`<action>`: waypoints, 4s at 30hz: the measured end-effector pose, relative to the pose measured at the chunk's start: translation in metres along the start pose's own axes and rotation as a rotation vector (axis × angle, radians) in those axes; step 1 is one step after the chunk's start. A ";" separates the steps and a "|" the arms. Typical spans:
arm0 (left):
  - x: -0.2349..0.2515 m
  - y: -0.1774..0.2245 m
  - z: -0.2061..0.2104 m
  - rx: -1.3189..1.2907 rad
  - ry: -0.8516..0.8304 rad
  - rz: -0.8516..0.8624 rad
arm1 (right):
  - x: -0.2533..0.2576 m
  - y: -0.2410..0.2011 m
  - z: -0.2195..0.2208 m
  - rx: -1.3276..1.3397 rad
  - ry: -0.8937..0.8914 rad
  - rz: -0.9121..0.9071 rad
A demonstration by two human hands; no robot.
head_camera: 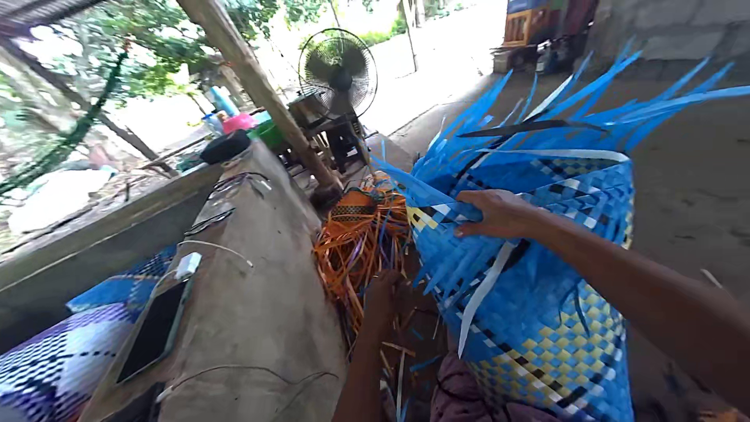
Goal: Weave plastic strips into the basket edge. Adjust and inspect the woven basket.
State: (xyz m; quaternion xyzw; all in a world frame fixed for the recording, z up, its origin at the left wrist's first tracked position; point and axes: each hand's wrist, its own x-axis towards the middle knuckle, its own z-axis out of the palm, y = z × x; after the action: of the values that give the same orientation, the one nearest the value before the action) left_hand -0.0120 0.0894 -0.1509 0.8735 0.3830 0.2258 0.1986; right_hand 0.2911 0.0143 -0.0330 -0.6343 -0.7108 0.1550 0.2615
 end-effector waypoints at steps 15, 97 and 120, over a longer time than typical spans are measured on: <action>-0.004 0.030 -0.016 -1.258 -0.335 0.291 | -0.017 -0.004 0.004 -0.123 0.352 -0.358; 0.097 0.109 -0.073 0.090 0.244 0.794 | 0.007 -0.023 0.023 0.184 0.398 -0.257; 0.089 0.116 -0.068 0.042 0.204 0.643 | 0.005 -0.016 0.025 0.192 0.383 -0.277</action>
State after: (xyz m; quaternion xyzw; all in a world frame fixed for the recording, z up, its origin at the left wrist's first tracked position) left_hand 0.0720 0.0961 -0.0135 0.9264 0.1104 0.3550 0.0602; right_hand 0.2635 0.0201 -0.0437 -0.5210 -0.7103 0.0616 0.4693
